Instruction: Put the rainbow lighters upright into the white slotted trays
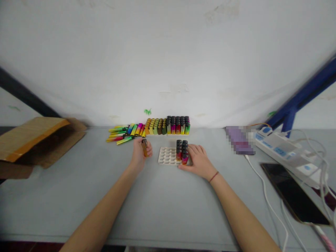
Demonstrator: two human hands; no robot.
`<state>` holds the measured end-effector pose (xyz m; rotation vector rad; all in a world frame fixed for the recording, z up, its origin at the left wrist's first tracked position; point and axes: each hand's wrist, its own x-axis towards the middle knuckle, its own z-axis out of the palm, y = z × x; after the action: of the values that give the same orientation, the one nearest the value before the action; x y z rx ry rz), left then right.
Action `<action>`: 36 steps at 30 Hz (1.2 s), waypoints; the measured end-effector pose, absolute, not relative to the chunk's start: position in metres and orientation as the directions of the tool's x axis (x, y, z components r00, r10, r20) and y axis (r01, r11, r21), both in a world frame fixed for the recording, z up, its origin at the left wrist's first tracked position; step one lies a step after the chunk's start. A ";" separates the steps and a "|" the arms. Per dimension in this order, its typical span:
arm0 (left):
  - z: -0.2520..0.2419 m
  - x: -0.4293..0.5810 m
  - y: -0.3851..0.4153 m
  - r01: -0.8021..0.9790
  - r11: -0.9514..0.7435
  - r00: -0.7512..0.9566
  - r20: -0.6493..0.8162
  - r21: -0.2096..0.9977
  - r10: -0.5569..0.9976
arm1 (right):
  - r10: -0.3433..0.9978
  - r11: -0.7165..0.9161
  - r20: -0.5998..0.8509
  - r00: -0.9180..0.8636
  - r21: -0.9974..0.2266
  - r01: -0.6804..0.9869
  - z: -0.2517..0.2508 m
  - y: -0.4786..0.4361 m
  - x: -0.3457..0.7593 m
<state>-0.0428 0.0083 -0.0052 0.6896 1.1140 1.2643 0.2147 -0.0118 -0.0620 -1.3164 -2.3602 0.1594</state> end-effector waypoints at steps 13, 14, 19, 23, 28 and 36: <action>-0.008 -0.033 0.004 -0.404 0.284 -0.082 -0.343 0.870 0.936 | 0.842 0.530 0.300 -0.448 -0.307 0.790 -0.062 -0.012 0.215; -0.008 -0.033 0.004 -0.402 0.289 -0.082 -0.348 0.869 0.934 | 0.841 0.531 0.302 -0.448 -0.308 0.789 -0.062 -0.012 0.215; -0.011 -0.032 0.004 -0.407 0.272 -0.114 -0.344 0.872 0.932 | 0.838 0.536 0.311 -0.448 -0.311 0.785 -0.064 -0.011 0.216; -0.012 -0.031 0.003 -0.417 0.255 -0.133 -0.336 0.872 0.932 | 0.838 0.537 0.305 -0.453 -0.313 0.783 -0.065 -0.010 0.216; -0.009 -0.030 0.001 -0.441 0.243 -0.163 -0.343 0.864 0.925 | 0.841 0.533 0.300 -0.450 -0.316 0.785 -0.064 -0.011 0.215; -0.007 -0.029 0.001 -0.457 0.241 -0.165 -0.348 0.856 0.923 | 0.833 0.544 0.319 -0.453 -0.317 0.777 -0.062 -0.012 0.215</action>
<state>-0.0291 0.0007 -0.0072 0.5322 1.1715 1.3228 0.2148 -0.0117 -0.0615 -1.3080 -2.3479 0.1724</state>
